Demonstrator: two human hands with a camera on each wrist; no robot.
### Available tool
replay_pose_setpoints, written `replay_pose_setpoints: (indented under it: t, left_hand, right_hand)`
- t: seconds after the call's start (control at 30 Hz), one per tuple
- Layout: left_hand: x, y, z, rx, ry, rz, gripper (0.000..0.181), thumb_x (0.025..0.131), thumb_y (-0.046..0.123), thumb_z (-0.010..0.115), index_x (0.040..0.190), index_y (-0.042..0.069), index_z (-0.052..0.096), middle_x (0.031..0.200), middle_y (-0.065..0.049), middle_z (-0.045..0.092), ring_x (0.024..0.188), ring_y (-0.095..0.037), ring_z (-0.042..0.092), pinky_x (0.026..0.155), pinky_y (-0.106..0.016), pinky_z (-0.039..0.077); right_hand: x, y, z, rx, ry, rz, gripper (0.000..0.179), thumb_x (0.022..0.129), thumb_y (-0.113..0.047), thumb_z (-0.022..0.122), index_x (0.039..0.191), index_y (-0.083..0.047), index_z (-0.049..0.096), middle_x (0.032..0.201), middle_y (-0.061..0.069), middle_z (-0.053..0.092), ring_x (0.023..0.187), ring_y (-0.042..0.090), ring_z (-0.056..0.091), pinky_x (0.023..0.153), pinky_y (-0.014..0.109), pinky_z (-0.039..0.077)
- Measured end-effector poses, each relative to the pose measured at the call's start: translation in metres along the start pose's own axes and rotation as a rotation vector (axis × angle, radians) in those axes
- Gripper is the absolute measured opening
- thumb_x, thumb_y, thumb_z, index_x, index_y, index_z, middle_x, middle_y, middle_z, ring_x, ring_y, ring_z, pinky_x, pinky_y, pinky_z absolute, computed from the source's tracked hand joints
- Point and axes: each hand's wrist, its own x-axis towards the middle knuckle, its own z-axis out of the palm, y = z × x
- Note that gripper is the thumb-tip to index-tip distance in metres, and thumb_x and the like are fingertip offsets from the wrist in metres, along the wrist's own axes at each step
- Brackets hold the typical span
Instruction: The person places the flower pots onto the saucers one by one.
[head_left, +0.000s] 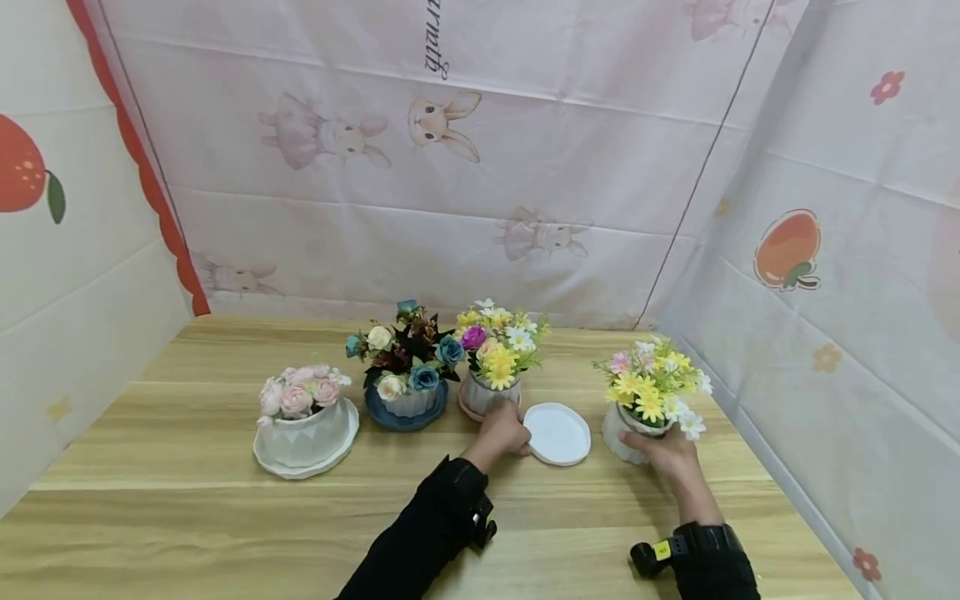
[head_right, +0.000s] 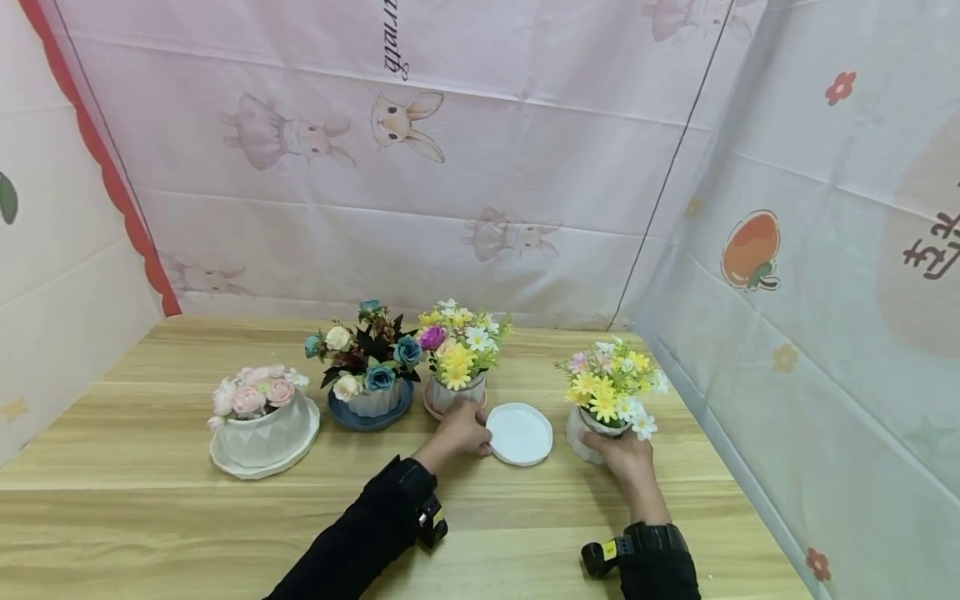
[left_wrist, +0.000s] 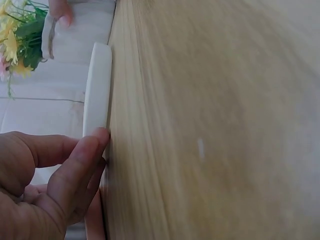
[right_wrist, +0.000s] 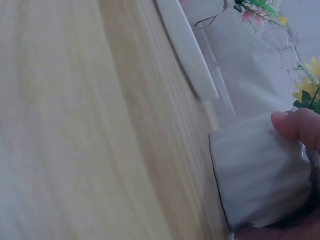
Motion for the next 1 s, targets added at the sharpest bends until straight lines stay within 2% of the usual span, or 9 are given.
replay_pose_setpoints:
  t: [0.13,0.33,0.6,0.83,1.0]
  left_hand:
    - [0.000,-0.002,0.001,-0.015,-0.014,0.000,0.015,0.072,-0.006,0.067,0.075,0.000,0.055,0.067,-0.007,0.053,0.053,-0.014,0.057,0.048,-0.023,0.048]
    - [-0.002,-0.001,0.001,-0.059,-0.016,-0.004,0.011,0.074,-0.007,0.063,0.079,-0.001,0.056,0.068,-0.007,0.055,0.053,-0.014,0.058,0.048,-0.023,0.048]
    - [-0.002,0.000,0.000,-0.085,-0.027,0.001,0.011,0.074,-0.007,0.063,0.081,-0.001,0.056,0.072,-0.007,0.054,0.055,-0.015,0.058,0.049,-0.024,0.049]
    - [-0.001,-0.002,-0.001,-0.077,-0.015,0.006,0.012,0.073,-0.007,0.063,0.079,0.000,0.055,0.071,-0.007,0.054,0.055,-0.014,0.058,0.049,-0.023,0.049]
    - [0.001,-0.003,0.000,-0.083,-0.009,-0.001,0.012,0.073,-0.008,0.062,0.077,0.000,0.055,0.067,-0.006,0.055,0.052,-0.013,0.058,0.047,-0.022,0.048]
  right_hand:
    - [-0.001,0.000,0.000,-0.022,0.010,0.032,0.110,0.076,-0.028,0.076,0.146,0.002,-0.004,0.147,0.031,0.009,0.133,0.046,0.010,0.107,0.053,0.013]
    - [-0.004,0.001,-0.002,-0.042,0.052,-0.004,0.112,0.074,-0.032,0.078,0.147,0.000,0.000,0.148,0.030,0.011,0.133,0.045,0.012,0.106,0.053,0.014]
    - [-0.005,-0.007,-0.002,0.101,0.152,-0.089,0.110,0.070,-0.019,0.081,0.149,-0.005,0.006,0.149,0.022,0.017,0.134,0.038,0.017,0.107,0.049,0.017]
    - [-0.006,-0.017,0.003,0.096,0.125,-0.101,0.111,0.071,-0.020,0.082,0.149,-0.006,0.005,0.150,0.021,0.016,0.135,0.037,0.016,0.108,0.048,0.016]
    - [-0.004,-0.023,0.011,0.127,0.112,-0.161,0.109,0.069,-0.015,0.083,0.149,-0.006,0.009,0.148,0.019,0.021,0.134,0.035,0.020,0.108,0.046,0.016]
